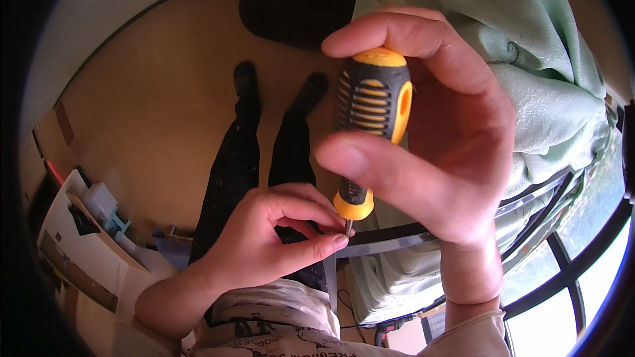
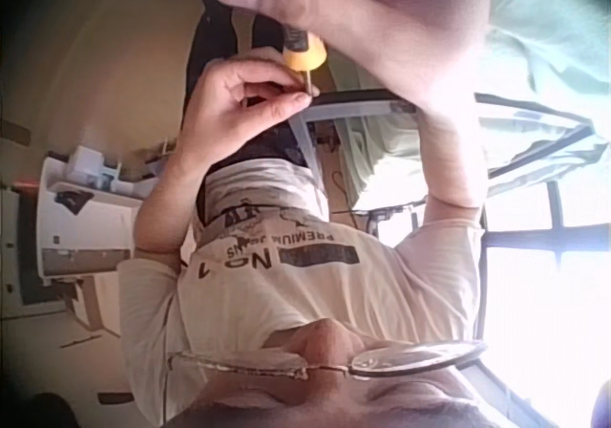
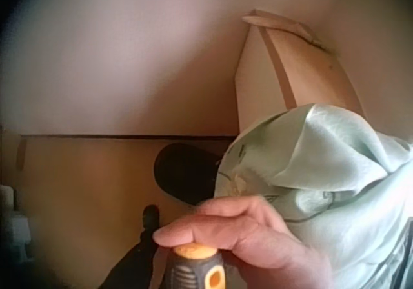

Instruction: The person assembles a window screen frame by aligning the metal frame pieces and using a screwdriver to secure the corners with screws.

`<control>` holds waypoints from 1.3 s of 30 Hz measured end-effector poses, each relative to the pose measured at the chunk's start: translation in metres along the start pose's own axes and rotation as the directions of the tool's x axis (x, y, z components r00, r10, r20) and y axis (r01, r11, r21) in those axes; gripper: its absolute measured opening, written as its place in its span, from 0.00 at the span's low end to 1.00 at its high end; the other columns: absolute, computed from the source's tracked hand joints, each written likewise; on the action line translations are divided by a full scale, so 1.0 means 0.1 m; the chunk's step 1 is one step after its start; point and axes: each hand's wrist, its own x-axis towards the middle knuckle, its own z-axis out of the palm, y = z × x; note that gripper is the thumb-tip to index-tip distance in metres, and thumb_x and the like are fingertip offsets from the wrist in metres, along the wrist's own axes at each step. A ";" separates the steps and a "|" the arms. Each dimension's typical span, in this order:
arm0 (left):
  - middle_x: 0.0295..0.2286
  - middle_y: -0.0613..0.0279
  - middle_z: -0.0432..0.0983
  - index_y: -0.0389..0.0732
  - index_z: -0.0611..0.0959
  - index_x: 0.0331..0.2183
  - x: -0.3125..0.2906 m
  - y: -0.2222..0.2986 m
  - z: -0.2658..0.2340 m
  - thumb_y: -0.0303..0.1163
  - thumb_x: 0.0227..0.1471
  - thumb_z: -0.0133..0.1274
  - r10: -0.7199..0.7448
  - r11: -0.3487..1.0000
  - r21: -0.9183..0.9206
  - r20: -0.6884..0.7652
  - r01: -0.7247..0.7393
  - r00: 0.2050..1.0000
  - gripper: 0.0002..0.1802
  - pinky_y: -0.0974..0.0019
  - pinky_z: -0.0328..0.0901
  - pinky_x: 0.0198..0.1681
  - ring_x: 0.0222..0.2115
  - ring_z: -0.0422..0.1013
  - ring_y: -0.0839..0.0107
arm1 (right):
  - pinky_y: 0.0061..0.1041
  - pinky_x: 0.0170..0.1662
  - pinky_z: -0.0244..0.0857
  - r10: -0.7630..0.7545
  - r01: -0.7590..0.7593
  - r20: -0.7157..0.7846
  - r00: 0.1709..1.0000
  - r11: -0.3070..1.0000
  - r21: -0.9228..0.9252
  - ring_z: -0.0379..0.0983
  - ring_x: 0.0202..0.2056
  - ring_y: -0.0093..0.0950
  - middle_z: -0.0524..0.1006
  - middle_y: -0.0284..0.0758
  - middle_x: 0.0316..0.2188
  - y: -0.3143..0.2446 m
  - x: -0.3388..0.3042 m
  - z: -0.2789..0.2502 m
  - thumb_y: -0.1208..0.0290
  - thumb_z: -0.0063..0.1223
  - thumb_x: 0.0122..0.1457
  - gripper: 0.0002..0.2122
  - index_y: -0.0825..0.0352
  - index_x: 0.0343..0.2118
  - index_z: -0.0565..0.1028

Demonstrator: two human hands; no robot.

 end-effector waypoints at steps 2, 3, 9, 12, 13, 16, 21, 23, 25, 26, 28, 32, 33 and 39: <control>0.35 0.59 0.79 0.31 0.85 0.33 0.03 0.05 -0.03 0.22 0.49 0.62 -0.013 1.000 -0.003 0.032 0.013 0.999 0.07 0.73 0.74 0.41 0.37 0.78 0.71 | 0.28 0.49 0.69 -0.019 0.037 0.056 0.998 0.943 -0.330 0.76 0.42 0.34 0.75 0.48 0.44 -0.02 -0.01 -0.04 0.76 0.50 0.52 0.23 0.80 0.51 0.68; 0.36 0.59 0.79 0.31 0.85 0.33 0.04 0.07 -0.04 0.22 0.49 0.62 -0.025 1.000 -0.005 0.067 0.025 0.997 0.07 0.73 0.74 0.41 0.37 0.78 0.71 | 0.28 0.50 0.69 -0.024 0.053 0.073 0.997 0.899 -0.434 0.76 0.44 0.35 0.75 0.49 0.44 -0.03 -0.01 -0.04 0.75 0.47 0.52 0.23 0.81 0.51 0.67; 0.39 0.59 0.79 0.32 0.84 0.37 0.10 -0.02 -0.12 0.21 0.51 0.60 -0.054 0.995 -0.078 0.173 0.068 0.983 0.08 0.72 0.73 0.44 0.39 0.77 0.71 | 0.25 0.49 0.68 -0.057 0.052 -0.027 0.998 0.989 -0.140 0.75 0.42 0.29 0.75 0.45 0.45 0.02 -0.03 0.03 0.78 0.57 0.49 0.23 0.80 0.50 0.69; 0.39 0.59 0.78 0.32 0.84 0.38 0.09 -0.03 -0.15 0.20 0.52 0.60 -0.085 0.987 -0.116 0.186 0.108 0.979 0.09 0.72 0.73 0.45 0.40 0.76 0.72 | 0.21 0.46 0.66 0.158 -0.135 -0.091 0.983 0.966 0.220 0.73 0.40 0.23 0.76 0.41 0.44 -0.08 -0.04 0.07 0.80 0.66 0.44 0.26 0.78 0.49 0.71; 0.39 0.60 0.78 0.32 0.84 0.37 0.10 -0.02 -0.15 0.20 0.52 0.59 -0.094 0.984 -0.132 0.189 0.120 0.977 0.08 0.72 0.72 0.46 0.40 0.76 0.72 | 0.19 0.46 0.65 0.238 -0.187 -0.096 0.967 0.910 0.370 0.72 0.39 0.21 0.76 0.39 0.44 -0.09 -0.05 0.07 0.81 0.69 0.43 0.27 0.77 0.49 0.72; 0.38 0.60 0.78 0.32 0.84 0.37 0.15 -0.01 -0.16 0.20 0.52 0.59 -0.113 0.983 -0.115 0.237 0.143 0.965 0.08 0.73 0.72 0.45 0.39 0.76 0.73 | 0.22 0.48 0.66 -0.052 0.047 -0.041 0.998 0.991 -0.127 0.74 0.41 0.25 0.76 0.41 0.43 0.02 -0.05 0.01 0.77 0.60 0.49 0.23 0.77 0.50 0.70; 0.38 0.60 0.77 0.31 0.84 0.37 0.21 0.02 -0.21 0.20 0.52 0.59 -0.132 0.985 -0.072 0.288 0.159 0.948 0.07 0.73 0.72 0.44 0.39 0.76 0.73 | 0.23 0.48 0.66 -0.078 0.087 0.080 0.994 0.990 -0.113 0.74 0.41 0.25 0.76 0.40 0.42 0.07 -0.02 -0.11 0.76 0.60 0.49 0.23 0.76 0.50 0.70; 0.38 0.60 0.77 0.31 0.84 0.37 0.23 0.02 -0.21 0.20 0.52 0.59 -0.137 0.987 -0.045 0.292 0.157 0.946 0.07 0.73 0.72 0.44 0.40 0.76 0.73 | 0.23 0.47 0.66 -0.122 0.148 0.120 0.985 0.960 -0.240 0.73 0.41 0.24 0.75 0.39 0.41 0.09 -0.02 -0.15 0.76 0.61 0.49 0.23 0.75 0.50 0.70; 0.38 0.61 0.78 0.32 0.84 0.36 0.24 0.04 -0.22 0.20 0.52 0.59 -0.119 0.991 -0.015 0.318 0.130 0.941 0.07 0.73 0.72 0.43 0.39 0.76 0.74 | 0.22 0.46 0.65 -0.002 0.002 0.071 0.997 1.000 0.012 0.71 0.40 0.21 0.75 0.36 0.41 0.00 -0.03 -0.10 0.78 0.65 0.47 0.24 0.75 0.49 0.71; 0.38 0.61 0.78 0.32 0.84 0.36 0.25 0.04 -0.22 0.20 0.52 0.59 -0.119 0.991 -0.015 0.317 0.131 0.941 0.07 0.73 0.72 0.43 0.39 0.76 0.74 | 0.21 0.45 0.65 0.052 -0.062 0.068 0.996 0.985 0.159 0.71 0.39 0.20 0.75 0.35 0.41 0.01 -0.03 -0.10 0.79 0.66 0.46 0.25 0.74 0.48 0.71; 0.38 0.61 0.78 0.32 0.84 0.36 0.26 0.04 -0.22 0.21 0.52 0.60 -0.082 0.996 -0.002 0.312 0.087 0.946 0.07 0.73 0.73 0.43 0.39 0.76 0.74 | 0.21 0.46 0.66 -0.041 0.045 0.107 0.993 0.999 -0.029 0.71 0.41 0.20 0.75 0.36 0.42 0.08 0.01 -0.15 0.80 0.65 0.47 0.24 0.75 0.49 0.71; 0.38 0.61 0.78 0.32 0.83 0.35 0.30 0.04 -0.26 0.23 0.52 0.61 -0.172 0.979 -0.042 0.368 0.201 0.914 0.07 0.73 0.73 0.43 0.39 0.75 0.75 | 0.23 0.49 0.67 -0.034 0.043 0.077 0.996 0.993 -0.114 0.73 0.44 0.24 0.75 0.39 0.43 0.08 -0.01 -0.09 0.80 0.62 0.50 0.25 0.76 0.52 0.69; 0.38 0.61 0.78 0.32 0.83 0.36 0.30 0.04 -0.26 0.23 0.52 0.61 -0.177 0.978 -0.038 0.376 0.206 0.910 0.07 0.74 0.72 0.43 0.39 0.75 0.75 | 0.22 0.49 0.67 0.028 -0.029 0.068 0.997 1.000 0.007 0.72 0.44 0.23 0.75 0.38 0.43 0.05 -0.02 -0.09 0.81 0.62 0.50 0.25 0.76 0.52 0.69; 0.38 0.62 0.79 0.33 0.83 0.36 0.31 0.05 -0.26 0.25 0.53 0.61 -0.209 0.971 -0.034 0.362 0.237 0.908 0.08 0.74 0.72 0.43 0.37 0.75 0.77 | 0.25 0.49 0.68 -0.044 0.087 0.154 0.987 0.955 -0.285 0.75 0.43 0.28 0.75 0.40 0.43 0.10 -0.02 -0.14 0.79 0.54 0.55 0.23 0.76 0.55 0.66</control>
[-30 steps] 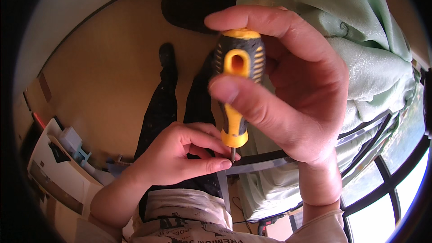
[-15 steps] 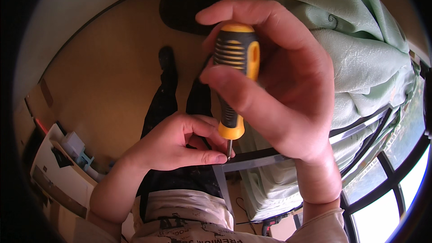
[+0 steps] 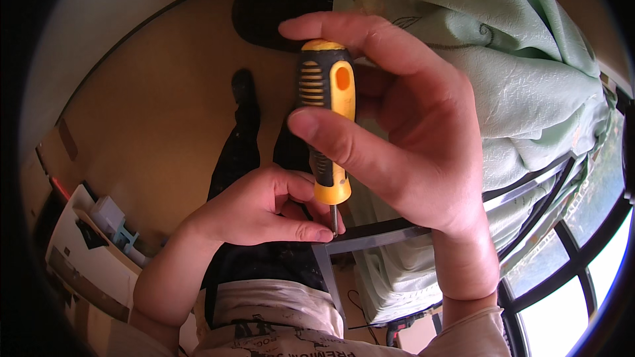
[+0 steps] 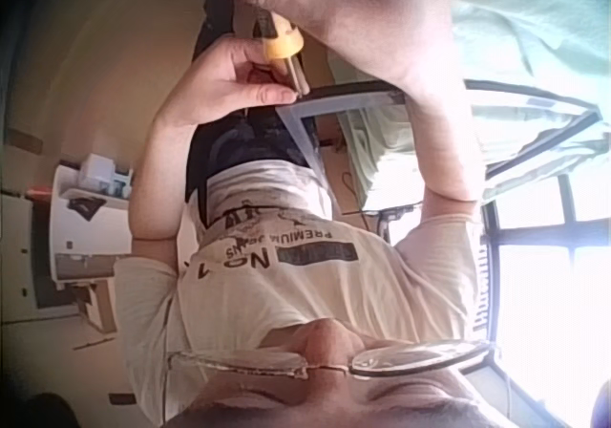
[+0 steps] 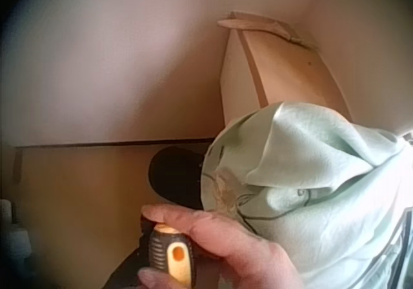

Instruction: The person assembles a window screen frame by aligning the metal frame pieces and using a screwdriver to secure the corners with screws.

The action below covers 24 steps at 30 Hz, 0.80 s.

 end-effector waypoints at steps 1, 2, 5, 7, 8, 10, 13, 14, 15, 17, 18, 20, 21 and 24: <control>0.38 0.63 0.79 0.33 0.83 0.37 0.01 0.00 -0.01 0.25 0.53 0.61 -0.007 1.000 0.002 0.011 0.007 1.000 0.08 0.75 0.72 0.43 0.37 0.75 0.77 | 0.26 0.49 0.69 0.062 -0.058 -0.014 0.998 0.982 0.178 0.75 0.42 0.28 0.74 0.40 0.43 -0.02 -0.01 0.02 0.79 0.54 0.55 0.23 0.76 0.55 0.66; 0.38 0.63 0.79 0.33 0.83 0.37 0.01 0.01 -0.02 0.25 0.53 0.61 -0.008 1.000 0.004 0.014 0.008 1.000 0.08 0.75 0.72 0.43 0.37 0.75 0.77 | 0.26 0.48 0.69 0.075 -0.066 -0.025 0.997 0.963 0.260 0.76 0.42 0.29 0.74 0.42 0.44 -0.03 -0.02 0.03 0.78 0.52 0.56 0.23 0.77 0.56 0.65; 0.37 0.61 0.79 0.34 0.81 0.39 0.04 0.02 -0.04 0.19 0.52 0.60 -0.008 0.999 0.051 0.073 0.005 0.997 0.10 0.72 0.72 0.42 0.38 0.76 0.75 | 0.29 0.47 0.70 0.072 -0.029 -0.086 0.994 0.904 0.426 0.77 0.41 0.32 0.73 0.46 0.45 -0.05 -0.02 0.01 0.75 0.47 0.58 0.24 0.78 0.57 0.64; 0.36 0.61 0.78 0.34 0.81 0.38 0.08 0.03 -0.01 0.19 0.52 0.60 0.028 0.997 0.072 0.086 -0.034 0.996 0.09 0.73 0.72 0.41 0.38 0.76 0.75 | 0.30 0.47 0.71 0.032 0.028 -0.130 0.991 0.898 0.439 0.77 0.42 0.34 0.73 0.49 0.46 -0.05 -0.02 -0.05 0.74 0.45 0.58 0.24 0.78 0.57 0.63; 0.36 0.61 0.78 0.34 0.81 0.38 0.07 0.04 -0.04 0.19 0.52 0.60 0.033 0.997 0.070 0.091 -0.040 0.995 0.09 0.73 0.72 0.41 0.38 0.76 0.75 | 0.31 0.47 0.71 0.015 0.052 -0.150 0.989 0.900 0.434 0.77 0.42 0.36 0.73 0.50 0.46 -0.05 0.01 -0.03 0.73 0.43 0.58 0.24 0.78 0.58 0.62; 0.35 0.62 0.77 0.34 0.81 0.36 0.05 0.09 -0.09 0.20 0.52 0.60 0.005 0.992 0.126 0.108 -0.018 0.994 0.08 0.73 0.72 0.40 0.36 0.76 0.74 | 0.31 0.47 0.71 -0.021 0.089 -0.130 0.991 0.833 0.546 0.77 0.42 0.36 0.73 0.50 0.47 -0.08 0.06 0.02 0.73 0.43 0.58 0.24 0.78 0.58 0.62; 0.34 0.63 0.75 0.36 0.79 0.35 0.08 0.11 -0.05 0.21 0.53 0.59 0.032 0.966 0.252 0.123 -0.062 0.992 0.06 0.74 0.71 0.38 0.34 0.74 0.76 | 0.31 0.47 0.71 -0.023 0.085 -0.119 0.993 0.835 0.543 0.77 0.42 0.37 0.73 0.51 0.47 -0.08 0.04 -0.03 0.73 0.43 0.58 0.25 0.78 0.58 0.62; 0.34 0.63 0.75 0.36 0.79 0.35 0.10 0.13 -0.05 0.21 0.53 0.59 0.030 0.966 0.253 0.123 -0.060 0.992 0.06 0.74 0.71 0.38 0.34 0.74 0.76 | 0.31 0.47 0.71 -0.028 0.087 -0.117 0.993 0.837 0.540 0.77 0.42 0.37 0.73 0.51 0.47 -0.06 0.04 -0.04 0.73 0.43 0.58 0.25 0.78 0.58 0.62; 0.34 0.64 0.74 0.36 0.78 0.35 0.11 0.15 -0.04 0.22 0.54 0.58 0.037 0.950 0.300 0.152 -0.082 0.988 0.06 0.73 0.70 0.37 0.33 0.73 0.77 | 0.31 0.47 0.71 -0.028 0.087 -0.116 0.993 0.837 0.540 0.77 0.43 0.37 0.73 0.51 0.47 -0.05 0.04 -0.05 0.73 0.43 0.58 0.25 0.78 0.58 0.62; 0.33 0.65 0.73 0.37 0.77 0.34 0.13 0.19 -0.02 0.23 0.55 0.57 0.042 0.932 0.348 0.181 -0.104 0.983 0.05 0.73 0.70 0.37 0.32 0.72 0.77 | 0.31 0.47 0.71 -0.031 0.090 -0.117 0.993 0.839 0.537 0.77 0.43 0.37 0.72 0.51 0.47 -0.03 0.03 -0.06 0.73 0.43 0.58 0.25 0.78 0.58 0.62; 0.33 0.64 0.72 0.38 0.76 0.34 0.13 0.20 -0.01 0.24 0.56 0.56 0.073 0.904 0.400 0.206 -0.152 0.976 0.05 0.71 0.69 0.37 0.32 0.72 0.75 | 0.31 0.47 0.71 -0.033 0.093 -0.119 0.992 0.836 0.540 0.77 0.43 0.37 0.72 0.51 0.47 -0.03 0.02 -0.06 0.73 0.43 0.58 0.25 0.78 0.58 0.62; 0.32 0.63 0.71 0.38 0.75 0.34 0.12 0.23 0.02 0.25 0.56 0.55 0.101 0.871 0.450 0.232 -0.199 0.968 0.05 0.68 0.67 0.37 0.32 0.71 0.72 | 0.32 0.47 0.71 -0.042 0.100 -0.119 0.992 0.835 0.541 0.77 0.43 0.37 0.72 0.51 0.47 -0.03 0.02 -0.06 0.73 0.43 0.58 0.25 0.78 0.58 0.61; 0.32 0.62 0.71 0.39 0.74 0.34 0.10 0.23 0.05 0.25 0.56 0.55 0.151 0.796 0.550 0.223 -0.252 0.963 0.05 0.66 0.67 0.38 0.32 0.70 0.68 | 0.32 0.47 0.71 -0.044 0.102 -0.119 0.992 0.836 0.539 0.77 0.43 0.37 0.72 0.51 0.47 -0.03 0.01 -0.06 0.73 0.43 0.58 0.25 0.78 0.58 0.61; 0.31 0.59 0.68 0.39 0.72 0.34 0.06 0.23 0.11 0.25 0.55 0.54 0.221 0.693 0.649 0.221 -0.313 0.950 0.06 0.60 0.64 0.39 0.32 0.68 0.59 | 0.32 0.47 0.71 -0.051 0.109 -0.121 0.991 0.836 0.538 0.77 0.43 0.37 0.72 0.51 0.47 -0.04 0.02 -0.06 0.74 0.43 0.58 0.25 0.78 0.58 0.61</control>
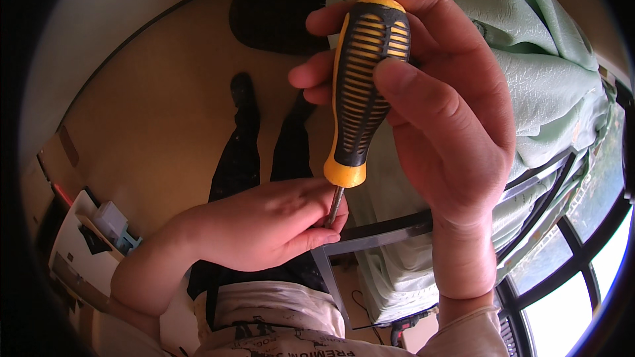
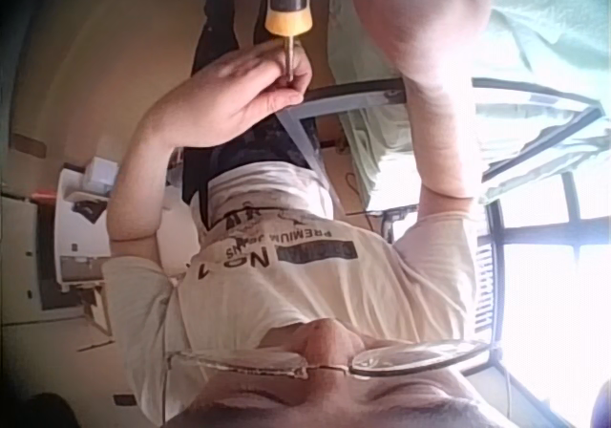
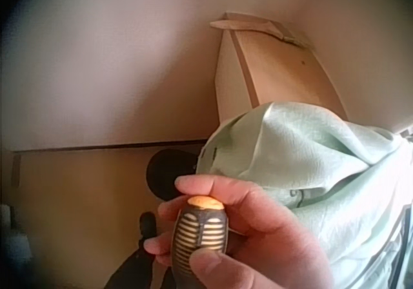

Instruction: The person assembles a window screen frame by aligning the metal frame pieces and using a screwdriver to secure the corners with screws.

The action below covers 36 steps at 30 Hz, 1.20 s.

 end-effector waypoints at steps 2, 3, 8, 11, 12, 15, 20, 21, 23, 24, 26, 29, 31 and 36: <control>0.30 0.58 0.68 0.39 0.71 0.33 0.01 0.01 0.02 0.24 0.55 0.53 0.039 0.995 0.093 -0.028 -0.036 0.999 0.07 0.59 0.63 0.38 0.32 0.67 0.58 | 0.32 0.47 0.71 -0.009 0.009 0.002 1.000 1.000 -0.007 0.77 0.43 0.37 0.72 0.51 0.47 0.00 0.03 -0.01 0.74 0.43 0.58 0.25 0.78 0.58 0.61; 0.30 0.58 0.68 0.39 0.71 0.33 0.01 0.03 0.03 0.24 0.55 0.53 0.038 0.995 0.095 -0.028 -0.035 0.999 0.07 0.59 0.63 0.38 0.32 0.67 0.58 | 0.32 0.47 0.71 -0.012 0.012 0.004 1.000 1.000 -0.010 0.77 0.43 0.37 0.72 0.51 0.47 0.00 0.04 0.00 0.74 0.43 0.58 0.25 0.78 0.58 0.61; 0.30 0.54 0.67 0.39 0.69 0.31 0.03 0.09 0.10 0.25 0.55 0.52 0.034 0.972 0.234 -0.077 -0.015 0.996 0.08 0.56 0.62 0.37 0.32 0.67 0.55 | 0.32 0.48 0.72 -0.022 0.022 0.001 1.000 1.000 -0.011 0.77 0.43 0.38 0.72 0.51 0.47 -0.01 0.06 -0.01 0.74 0.43 0.58 0.25 0.78 0.58 0.61; 0.30 0.55 0.68 0.38 0.70 0.31 0.04 0.14 0.10 0.28 0.56 0.52 -0.025 0.951 0.307 -0.059 0.042 0.998 0.07 0.55 0.63 0.37 0.33 0.68 0.54 | 0.32 0.48 0.72 -0.029 0.028 -0.002 1.000 0.999 -0.016 0.77 0.43 0.38 0.72 0.51 0.47 -0.02 0.06 -0.02 0.74 0.44 0.58 0.25 0.78 0.58 0.61; 0.30 0.55 0.68 0.38 0.70 0.31 0.05 0.16 0.09 0.28 0.56 0.52 -0.025 0.951 0.307 -0.059 0.042 0.998 0.07 0.55 0.63 0.37 0.33 0.68 0.54 | 0.32 0.48 0.72 -0.032 0.031 -0.003 0.999 0.999 -0.016 0.77 0.43 0.38 0.72 0.51 0.47 -0.02 0.06 -0.02 0.74 0.44 0.58 0.25 0.78 0.58 0.61; 0.30 0.55 0.69 0.39 0.72 0.31 0.07 0.21 0.09 0.31 0.56 0.52 -0.034 0.920 0.388 -0.048 0.050 0.998 0.07 0.55 0.65 0.35 0.32 0.69 0.55 | 0.32 0.48 0.72 -0.036 0.036 -0.006 0.999 0.999 -0.016 0.77 0.43 0.38 0.72 0.51 0.47 -0.03 0.06 -0.03 0.74 0.44 0.58 0.25 0.78 0.58 0.61; 0.27 0.58 0.69 0.41 0.75 0.28 0.08 0.29 0.12 0.34 0.53 0.57 -0.016 0.829 0.553 -0.121 0.081 0.993 0.10 0.57 0.66 0.34 0.30 0.69 0.56 | 0.32 0.48 0.72 -0.041 0.041 -0.009 0.999 0.999 -0.015 0.77 0.43 0.38 0.72 0.51 0.48 -0.04 0.06 -0.04 0.74 0.44 0.58 0.25 0.78 0.59 0.61; 0.27 0.58 0.69 0.41 0.75 0.28 0.07 0.28 0.12 0.34 0.53 0.57 -0.017 0.829 0.554 -0.121 0.082 0.993 0.10 0.57 0.66 0.34 0.30 0.69 0.56 | 0.33 0.48 0.72 -0.042 0.042 -0.008 0.999 0.999 -0.013 0.77 0.43 0.38 0.72 0.51 0.48 -0.03 0.05 -0.04 0.74 0.44 0.58 0.25 0.78 0.59 0.61; 0.27 0.62 0.71 0.40 0.77 0.30 0.03 0.26 0.13 0.31 0.49 0.61 0.022 0.873 0.479 -0.225 0.091 0.974 0.09 0.61 0.67 0.33 0.29 0.72 0.62 | 0.33 0.48 0.72 -0.043 0.043 -0.008 0.999 0.999 -0.011 0.77 0.43 0.38 0.72 0.51 0.48 -0.04 0.05 -0.04 0.74 0.44 0.58 0.25 0.78 0.59 0.61; 0.27 0.62 0.71 0.40 0.77 0.30 0.01 0.26 0.12 0.31 0.49 0.61 0.022 0.873 0.480 -0.224 0.091 0.974 0.09 0.61 0.67 0.33 0.29 0.72 0.62 | 0.33 0.48 0.72 -0.045 0.045 -0.008 0.999 0.999 -0.013 0.77 0.43 0.38 0.72 0.51 0.48 -0.04 0.04 -0.05 0.74 0.44 0.58 0.25 0.78 0.59 0.61; 0.28 0.64 0.75 0.39 0.80 0.31 -0.03 0.26 0.11 0.26 0.45 0.65 -0.147 0.976 0.109 -0.313 0.189 0.938 0.10 0.67 0.69 0.31 0.27 0.74 0.69 | 0.33 0.48 0.72 -0.047 0.047 -0.011 0.999 0.999 -0.010 0.77 0.43 0.38 0.72 0.52 0.48 -0.04 0.04 -0.05 0.74 0.44 0.58 0.25 0.78 0.59 0.60; 0.28 0.64 0.79 0.39 0.85 0.28 -0.07 0.17 0.08 0.23 0.43 0.66 -0.142 0.986 0.036 -0.318 0.162 0.937 0.06 0.71 0.70 0.31 0.26 0.75 0.73 | 0.33 0.48 0.72 -0.045 0.045 -0.014 0.999 0.999 -0.017 0.77 0.43 0.38 0.72 0.52 0.48 -0.03 0.03 -0.06 0.74 0.44 0.58 0.25 0.78 0.59 0.60; 0.30 0.62 0.81 0.40 0.87 0.29 -0.09 0.13 0.05 0.22 0.43 0.66 -0.085 0.994 0.039 -0.316 0.103 0.945 0.06 0.70 0.71 0.33 0.28 0.77 0.72 | 0.33 0.48 0.72 -0.045 0.045 -0.018 0.999 0.999 -0.017 0.77 0.43 0.39 0.72 0.52 0.48 -0.03 0.03 -0.07 0.74 0.44 0.58 0.25 0.78 0.59 0.60; 0.31 0.61 0.81 0.39 0.87 0.31 -0.06 0.13 -0.11 0.21 0.45 0.64 -0.189 0.981 -0.074 -0.165 0.179 0.968 0.07 0.69 0.72 0.37 0.31 0.77 0.70 | 0.33 0.48 0.72 -0.051 0.051 -0.017 0.999 0.999 -0.014 0.77 0.43 0.39 0.71 0.52 0.48 -0.03 0.01 -0.07 0.74 0.44 0.58 0.26 0.78 0.59 0.60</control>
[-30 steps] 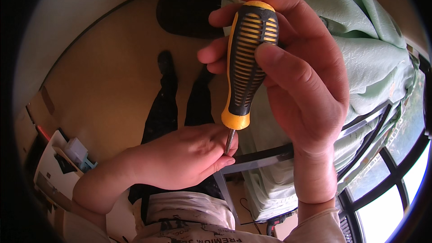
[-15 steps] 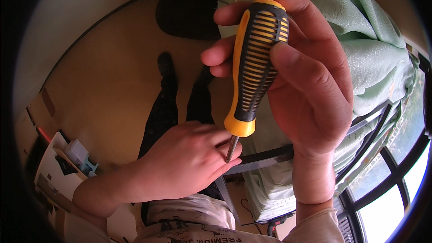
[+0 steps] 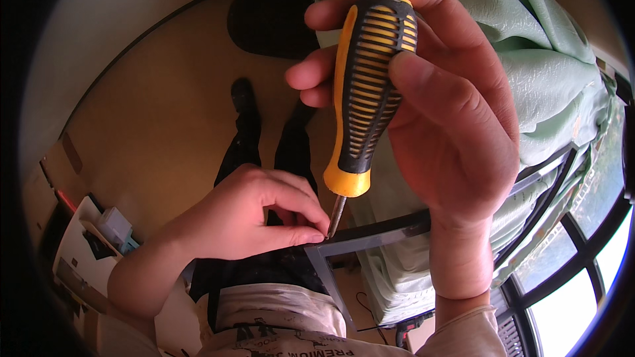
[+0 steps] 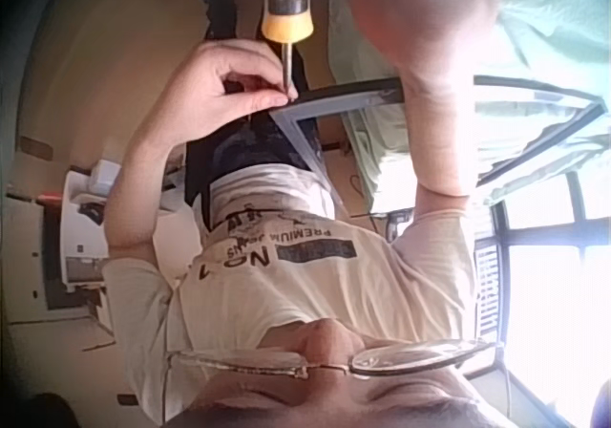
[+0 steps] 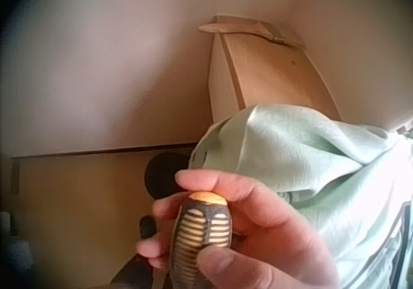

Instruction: The person assembles a window screen frame by aligning the metal frame pieces and using a screwdriver to secure the corners with screws.

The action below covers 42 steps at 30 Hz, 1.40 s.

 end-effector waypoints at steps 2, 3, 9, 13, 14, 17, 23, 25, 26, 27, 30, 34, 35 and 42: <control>0.31 0.61 0.81 0.38 0.86 0.32 0.05 -0.03 -0.01 0.19 0.46 0.62 -0.042 0.992 -0.112 0.096 0.052 0.994 0.07 0.69 0.72 0.38 0.33 0.77 0.69 | 0.33 0.48 0.72 0.001 -0.001 0.001 1.000 1.000 0.000 0.77 0.43 0.39 0.71 0.52 0.48 0.00 0.00 0.00 0.74 0.44 0.58 0.26 0.78 0.59 0.60; 0.31 0.62 0.80 0.38 0.84 0.32 0.07 -0.02 -0.02 0.19 0.47 0.60 -0.044 0.993 -0.107 0.131 0.058 0.990 0.06 0.67 0.71 0.39 0.34 0.77 0.68 | 0.33 0.48 0.72 0.000 0.000 0.002 1.000 1.000 0.004 0.77 0.43 0.39 0.71 0.52 0.48 0.00 0.00 0.00 0.74 0.44 0.58 0.26 0.78 0.59 0.60; 0.31 0.64 0.78 0.40 0.79 0.32 0.14 0.00 -0.04 0.23 0.50 0.59 0.053 0.992 0.098 0.215 -0.076 0.975 0.06 0.65 0.68 0.41 0.35 0.74 0.67 | 0.34 0.48 0.72 0.004 -0.004 0.000 1.000 1.000 0.002 0.77 0.43 0.39 0.71 0.52 0.48 0.01 -0.01 0.00 0.74 0.44 0.58 0.26 0.77 0.59 0.60; 0.31 0.64 0.75 0.40 0.77 0.33 0.16 -0.04 -0.04 0.24 0.51 0.59 0.038 0.994 0.093 0.269 -0.065 0.962 0.07 0.65 0.67 0.40 0.34 0.73 0.66 | 0.34 0.48 0.72 0.009 -0.009 -0.004 1.000 1.000 0.009 0.77 0.43 0.39 0.71 0.52 0.48 0.00 -0.01 0.00 0.74 0.44 0.58 0.26 0.77 0.59 0.60; 0.31 0.63 0.74 0.40 0.76 0.33 0.16 -0.07 -0.04 0.24 0.51 0.58 0.068 0.990 0.103 0.280 -0.100 0.958 0.08 0.64 0.66 0.39 0.34 0.72 0.66 | 0.34 0.48 0.72 0.014 -0.014 -0.002 1.000 1.000 0.012 0.77 0.43 0.39 0.71 0.52 0.48 0.00 -0.01 0.02 0.74 0.45 0.58 0.26 0.77 0.59 0.60; 0.31 0.61 0.71 0.40 0.74 0.33 0.14 -0.11 0.01 0.24 0.51 0.58 0.118 0.977 0.138 0.279 -0.161 0.953 0.08 0.63 0.65 0.38 0.33 0.70 0.64 | 0.34 0.48 0.72 0.030 -0.030 -0.015 0.999 0.999 0.029 0.77 0.43 0.40 0.71 0.52 0.49 0.00 -0.02 0.03 0.74 0.45 0.58 0.26 0.77 0.59 0.60; 0.31 0.56 0.68 0.39 0.70 0.32 0.13 -0.07 0.14 0.26 0.53 0.55 0.228 0.915 0.289 0.204 -0.282 0.952 0.09 0.58 0.64 0.38 0.32 0.68 0.57 | 0.34 0.48 0.72 0.051 -0.049 -0.026 0.998 0.997 0.064 0.77 0.43 0.40 0.71 0.52 0.49 0.00 0.00 0.03 0.74 0.45 0.58 0.26 0.77 0.59 0.59; 0.30 0.55 0.67 0.39 0.69 0.31 0.12 -0.06 0.19 0.28 0.53 0.55 0.299 0.847 0.414 0.148 -0.334 0.943 0.09 0.55 0.64 0.35 0.31 0.69 0.54 | 0.34 0.48 0.72 0.052 -0.049 -0.032 0.998 0.996 0.070 0.77 0.43 0.40 0.71 0.52 0.49 0.00 0.01 0.02 0.74 0.45 0.58 0.26 0.77 0.59 0.59; 0.30 0.55 0.67 0.39 0.69 0.31 0.14 -0.02 0.19 0.28 0.53 0.55 0.299 0.846 0.416 0.147 -0.333 0.943 0.09 0.55 0.64 0.35 0.31 0.69 0.54 | 0.34 0.48 0.73 0.048 -0.045 -0.033 0.998 0.996 0.076 0.77 0.43 0.40 0.71 0.52 0.49 -0.01 0.01 0.01 0.74 0.45 0.58 0.26 0.77 0.59 0.59; 0.29 0.56 0.68 0.40 0.70 0.31 0.14 0.05 0.17 0.29 0.53 0.55 0.266 0.829 0.458 0.180 -0.320 0.947 0.09 0.56 0.65 0.35 0.31 0.70 0.55 | 0.34 0.48 0.73 0.045 -0.042 -0.034 0.998 0.996 0.084 0.77 0.43 0.40 0.71 0.52 0.49 -0.01 0.00 0.00 0.74 0.45 0.58 0.26 0.77 0.59 0.59; 0.28 0.59 0.70 0.41 0.72 0.30 0.12 0.11 0.15 0.32 0.53 0.55 0.267 0.779 0.535 0.188 -0.327 0.945 0.08 0.57 0.67 0.34 0.31 0.71 0.57 | 0.34 0.48 0.73 0.042 -0.038 -0.041 0.998 0.995 0.097 0.77 0.43 0.40 0.71 0.53 0.49 -0.06 0.01 0.04 0.74 0.45 0.58 0.26 0.77 0.59 0.59; 0.24 0.62 0.72 0.43 0.77 0.29 0.11 0.18 0.19 0.36 0.54 0.55 0.281 0.737 0.612 0.106 -0.285 0.954 0.08 0.59 0.68 0.32 0.27 0.73 0.61 | 0.33 0.49 0.72 0.113 -0.101 -0.075 0.991 0.982 0.157 0.77 0.43 0.37 0.72 0.49 0.49 -0.12 -0.05 0.06 0.75 0.46 0.57 0.25 0.76 0.59 0.60; 0.24 0.62 0.73 0.43 0.78 0.29 0.13 0.15 0.20 0.37 0.54 0.55 0.285 0.745 0.604 0.096 -0.283 0.954 0.08 0.59 0.69 0.32 0.27 0.73 0.61 | 0.33 0.50 0.70 0.143 -0.127 -0.076 0.987 0.975 0.181 0.76 0.44 0.36 0.72 0.48 0.49 -0.13 -0.06 0.04 0.77 0.45 0.57 0.25 0.76 0.59 0.61; 0.28 0.62 0.78 0.39 0.81 0.27 0.03 0.12 0.33 0.37 0.51 0.62 0.200 0.897 0.424 -0.141 -0.124 0.970 0.12 0.62 0.72 0.31 0.29 0.77 0.62 | 0.27 0.57 0.64 0.133 -0.151 0.087 0.987 0.958 0.244 0.71 0.49 0.26 0.67 0.37 0.53 -0.14 -0.12 -0.05 0.83 0.40 0.64 0.22 0.69 0.62 0.59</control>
